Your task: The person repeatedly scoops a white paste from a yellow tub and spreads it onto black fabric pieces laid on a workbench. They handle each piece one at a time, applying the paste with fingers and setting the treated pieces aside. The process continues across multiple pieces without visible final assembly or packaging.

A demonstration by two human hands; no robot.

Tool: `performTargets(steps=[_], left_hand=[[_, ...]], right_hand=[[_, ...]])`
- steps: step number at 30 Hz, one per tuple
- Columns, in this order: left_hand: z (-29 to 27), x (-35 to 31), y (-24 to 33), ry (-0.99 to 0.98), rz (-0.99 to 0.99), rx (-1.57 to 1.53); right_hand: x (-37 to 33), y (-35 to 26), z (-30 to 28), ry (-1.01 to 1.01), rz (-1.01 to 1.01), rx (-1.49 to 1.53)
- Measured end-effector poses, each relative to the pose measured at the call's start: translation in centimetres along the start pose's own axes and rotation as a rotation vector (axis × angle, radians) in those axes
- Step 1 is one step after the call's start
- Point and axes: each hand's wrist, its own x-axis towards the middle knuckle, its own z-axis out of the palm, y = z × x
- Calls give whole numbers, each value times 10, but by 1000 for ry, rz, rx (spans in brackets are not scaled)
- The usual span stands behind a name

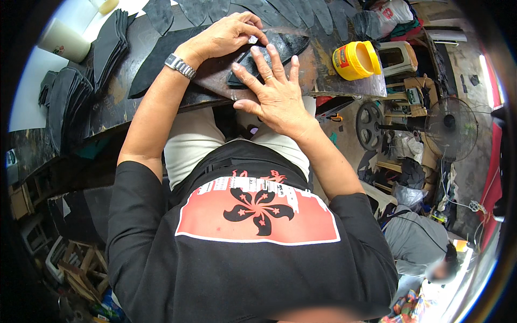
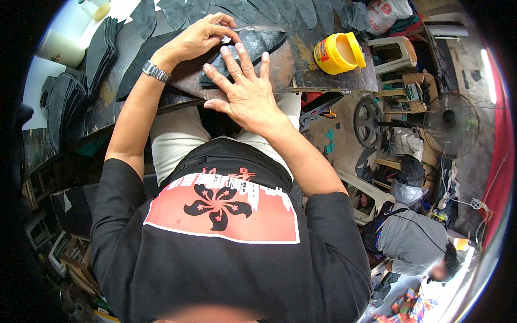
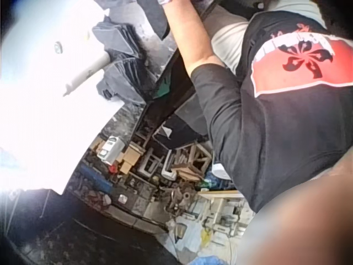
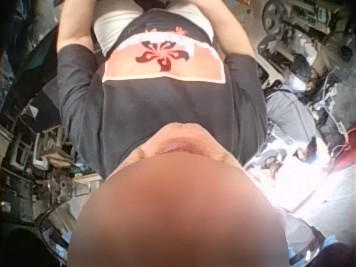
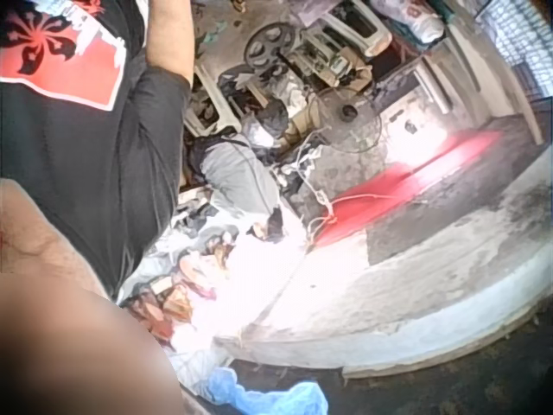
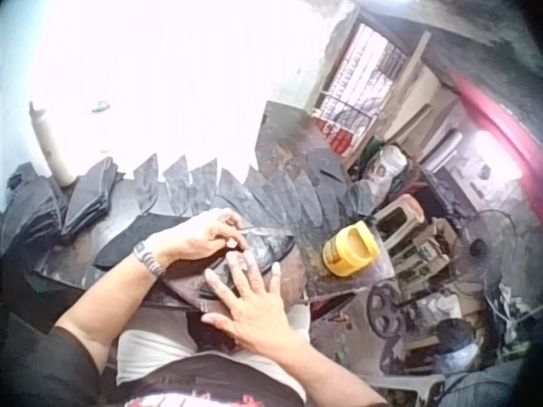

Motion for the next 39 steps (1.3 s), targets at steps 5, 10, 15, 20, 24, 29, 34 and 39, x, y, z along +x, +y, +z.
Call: performTargets(steps=[5,10,15,20,24,29,34,39], left_hand=[[0,-2,2,0,-14,-22],[0,-2,5,23,-13,-11],[-1,-2,8,17,-44,-27],[-3,-2,13,9,-44,-20],[-4,-2,15,5,-77,-43],[-6,3,17,9,-78,-14],[-7,5,17,-36,-130,-2],[-4,4,16,-29,-148,-25]], right_hand=[[-3,-8,2,5,-35,60],[-11,-5,-10,-35,-65,313],[-15,37,-19,184,246,583],[-10,19,14,57,376,78],[-26,-18,8,67,182,73],[-23,13,-14,224,214,10],[-13,41,3,-32,204,-60],[-20,16,6,14,82,60]])
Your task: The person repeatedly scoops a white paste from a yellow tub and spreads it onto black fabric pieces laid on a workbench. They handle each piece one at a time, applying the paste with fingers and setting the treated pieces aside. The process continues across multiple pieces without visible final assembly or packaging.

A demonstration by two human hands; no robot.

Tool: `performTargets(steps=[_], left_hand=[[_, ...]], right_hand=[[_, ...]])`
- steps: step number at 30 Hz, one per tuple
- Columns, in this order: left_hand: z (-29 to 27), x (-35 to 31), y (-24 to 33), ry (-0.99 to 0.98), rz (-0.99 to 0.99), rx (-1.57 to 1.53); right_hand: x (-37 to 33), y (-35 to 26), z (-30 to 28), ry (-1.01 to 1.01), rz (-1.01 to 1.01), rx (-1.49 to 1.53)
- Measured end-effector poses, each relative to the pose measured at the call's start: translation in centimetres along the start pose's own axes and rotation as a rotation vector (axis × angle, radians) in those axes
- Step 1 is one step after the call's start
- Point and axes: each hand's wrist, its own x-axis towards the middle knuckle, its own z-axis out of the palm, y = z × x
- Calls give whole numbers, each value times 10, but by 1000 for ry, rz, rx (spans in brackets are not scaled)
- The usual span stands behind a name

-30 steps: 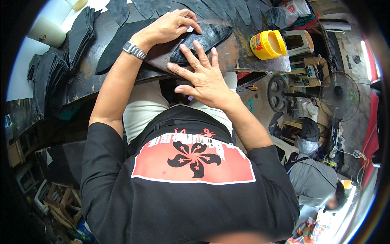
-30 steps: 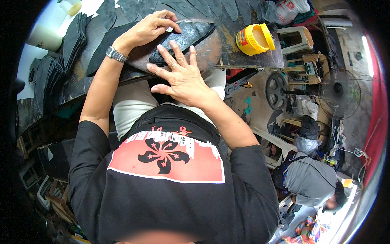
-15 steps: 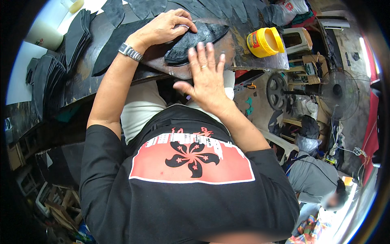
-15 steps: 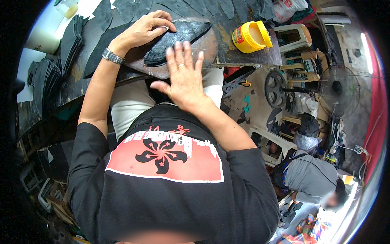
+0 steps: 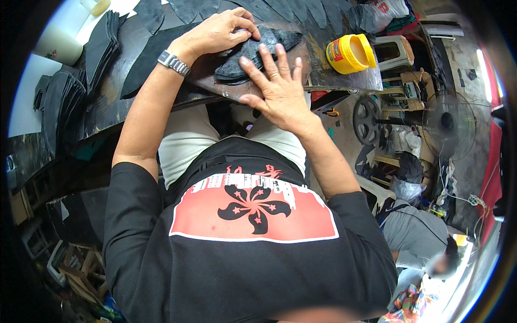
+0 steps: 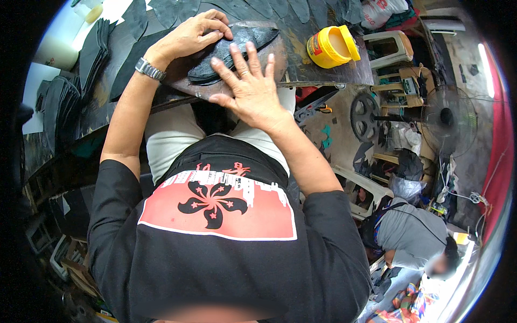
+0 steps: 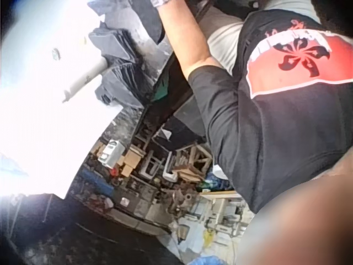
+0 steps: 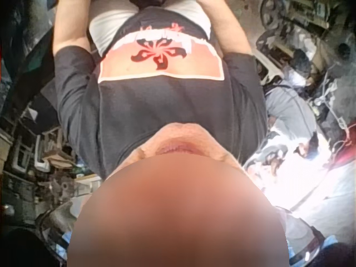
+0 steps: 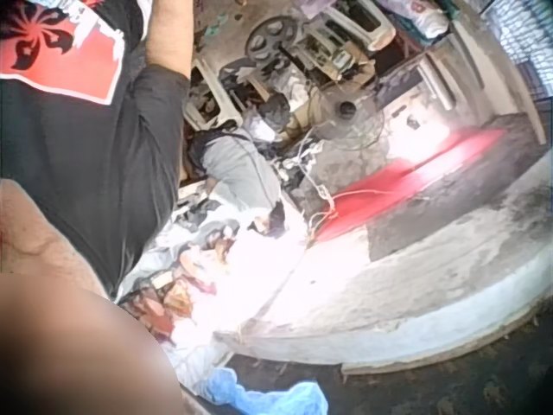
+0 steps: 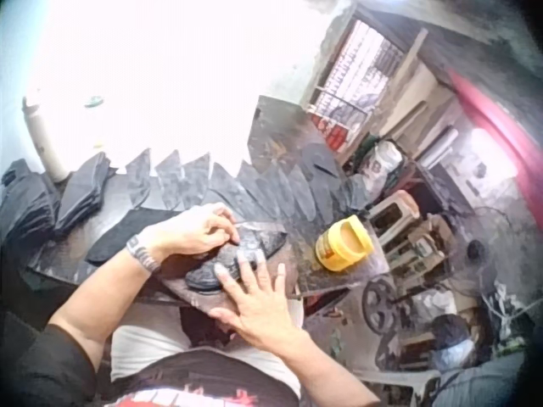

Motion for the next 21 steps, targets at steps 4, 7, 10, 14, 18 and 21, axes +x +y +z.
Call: performTargets(steps=[4,7,10,14,18,21], left_hand=[[-2,4,7,-3,-7,17],[-4,8,16,-31,-20,67],[-4,14,24,-34,-63,243],[0,22,29,43,-151,252],[4,28,34,-21,-202,323],[5,27,37,-4,-193,331]], right_hand=[[0,-22,-4,-30,-47,93],[-4,-24,-11,-37,-123,301],[-4,-7,-18,10,-29,653],[9,34,-20,401,263,834],[20,62,-9,366,406,340],[21,62,5,183,457,137]])
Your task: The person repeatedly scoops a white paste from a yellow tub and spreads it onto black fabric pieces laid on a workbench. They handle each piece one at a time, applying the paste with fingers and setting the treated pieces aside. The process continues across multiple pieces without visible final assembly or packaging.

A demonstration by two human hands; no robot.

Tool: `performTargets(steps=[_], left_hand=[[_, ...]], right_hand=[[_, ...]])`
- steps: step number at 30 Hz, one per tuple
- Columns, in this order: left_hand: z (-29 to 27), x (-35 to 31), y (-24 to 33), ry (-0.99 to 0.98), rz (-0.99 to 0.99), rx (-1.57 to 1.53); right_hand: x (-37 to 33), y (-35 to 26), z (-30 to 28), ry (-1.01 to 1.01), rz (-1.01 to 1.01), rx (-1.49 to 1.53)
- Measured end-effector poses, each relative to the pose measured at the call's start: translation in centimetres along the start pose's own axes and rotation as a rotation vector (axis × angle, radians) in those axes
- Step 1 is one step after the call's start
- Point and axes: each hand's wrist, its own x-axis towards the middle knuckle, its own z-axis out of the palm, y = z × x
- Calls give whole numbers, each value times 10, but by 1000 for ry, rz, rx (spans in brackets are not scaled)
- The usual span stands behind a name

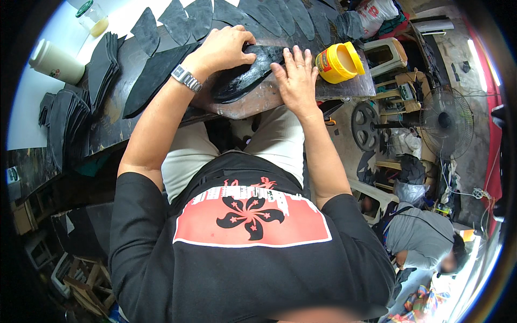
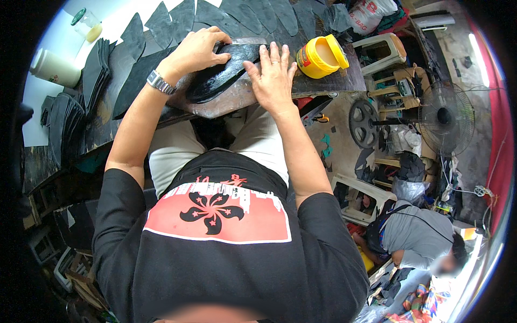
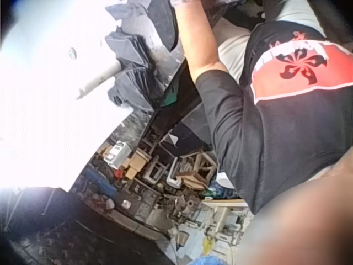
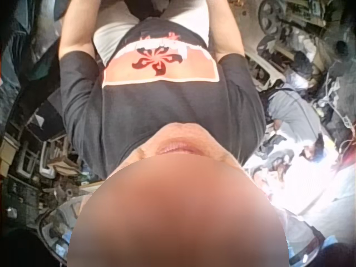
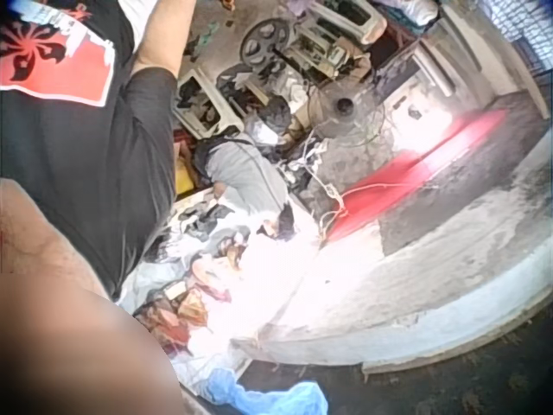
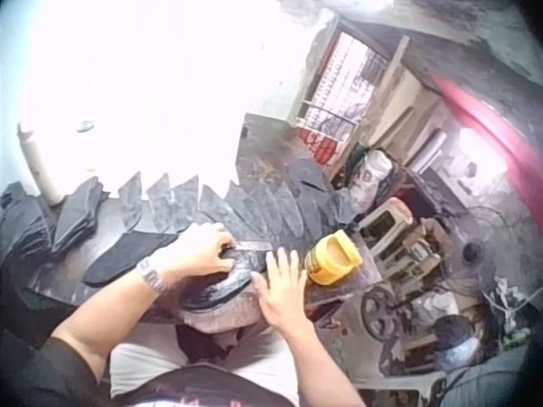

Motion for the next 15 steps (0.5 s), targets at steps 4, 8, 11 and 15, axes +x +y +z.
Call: performTargets(steps=[4,8,11,15], left_hand=[[4,-8,6,94,39,89],[8,-11,11,190,93,131],[8,-11,10,187,106,40],[8,-8,12,147,108,-87]], right_hand=[[4,0,8,14,18,-86],[14,0,7,-57,27,-93],[10,-2,1,-109,-40,-109],[-8,-12,-8,-57,-162,30]])
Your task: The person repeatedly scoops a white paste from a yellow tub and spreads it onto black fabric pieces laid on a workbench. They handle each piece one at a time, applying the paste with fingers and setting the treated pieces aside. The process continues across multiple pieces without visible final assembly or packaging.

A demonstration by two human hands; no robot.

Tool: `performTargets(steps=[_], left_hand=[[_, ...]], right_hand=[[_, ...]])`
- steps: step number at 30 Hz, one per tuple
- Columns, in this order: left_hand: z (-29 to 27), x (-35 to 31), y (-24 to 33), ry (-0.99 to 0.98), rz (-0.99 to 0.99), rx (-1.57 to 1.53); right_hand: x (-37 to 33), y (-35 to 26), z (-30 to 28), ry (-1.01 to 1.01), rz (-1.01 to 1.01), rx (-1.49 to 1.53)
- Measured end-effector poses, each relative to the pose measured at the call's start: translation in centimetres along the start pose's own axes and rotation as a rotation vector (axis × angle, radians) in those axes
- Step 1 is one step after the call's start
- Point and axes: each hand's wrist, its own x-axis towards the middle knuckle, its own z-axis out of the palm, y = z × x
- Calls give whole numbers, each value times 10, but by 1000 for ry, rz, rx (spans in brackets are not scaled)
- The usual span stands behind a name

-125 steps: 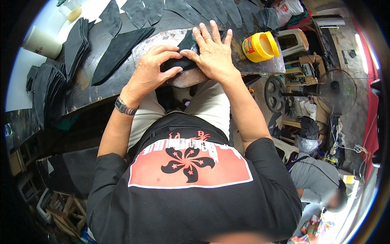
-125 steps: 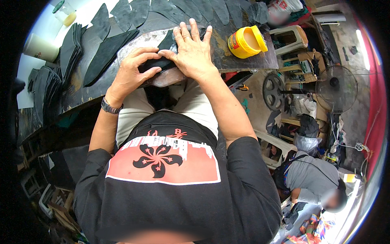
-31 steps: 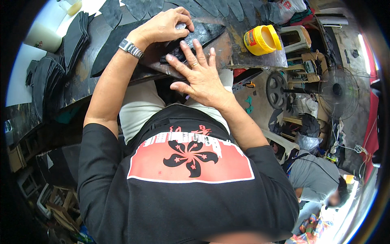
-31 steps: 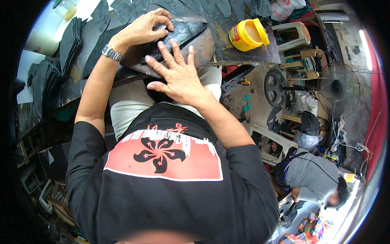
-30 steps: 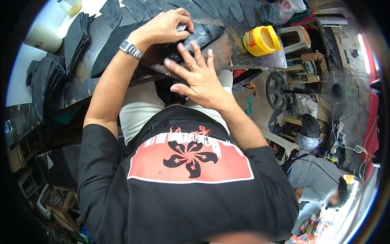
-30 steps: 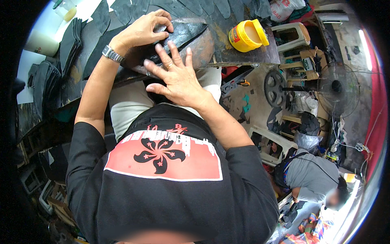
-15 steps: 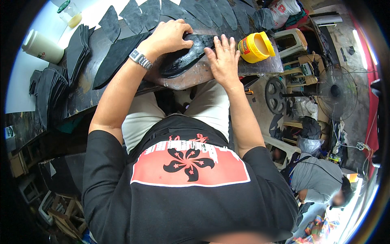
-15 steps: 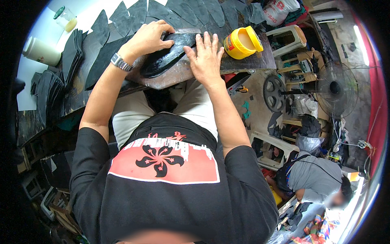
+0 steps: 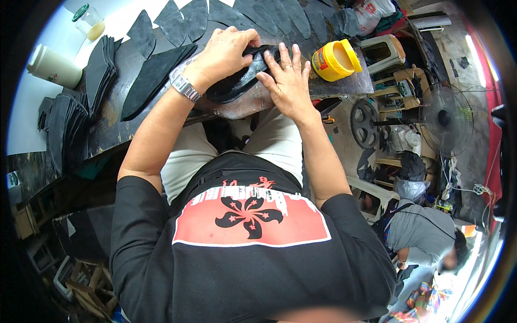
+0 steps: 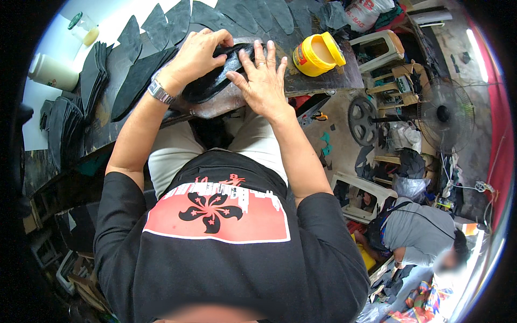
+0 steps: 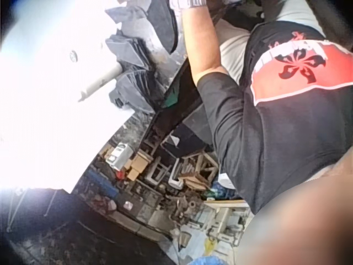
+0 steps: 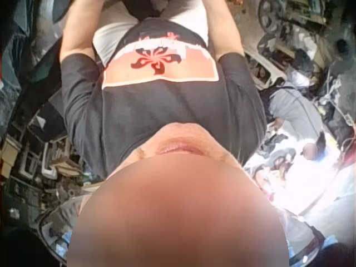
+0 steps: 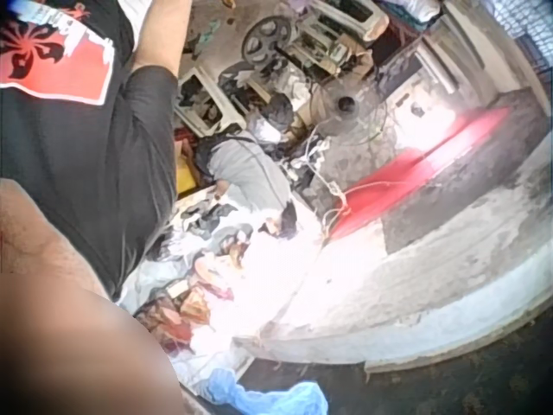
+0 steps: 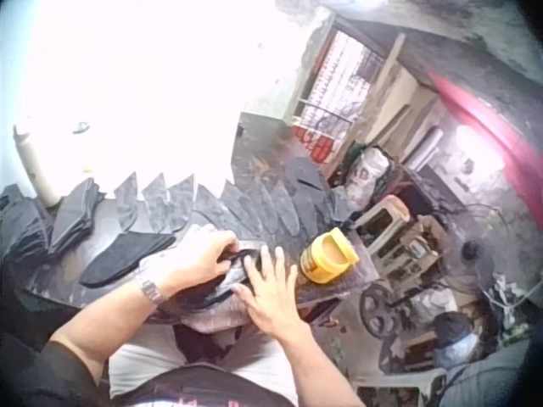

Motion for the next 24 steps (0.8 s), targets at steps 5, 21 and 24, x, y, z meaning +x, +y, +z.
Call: performTargets(steps=[5,21,24], left_hand=[[5,-5,3,189,-108,-495],[-6,-30,26,196,-381,-1034],[-7,-42,31,212,-368,-1155]], right_hand=[[-15,-16,-10,372,8,442],[32,-52,-18,260,145,1068],[45,-29,-37,158,152,1120]])
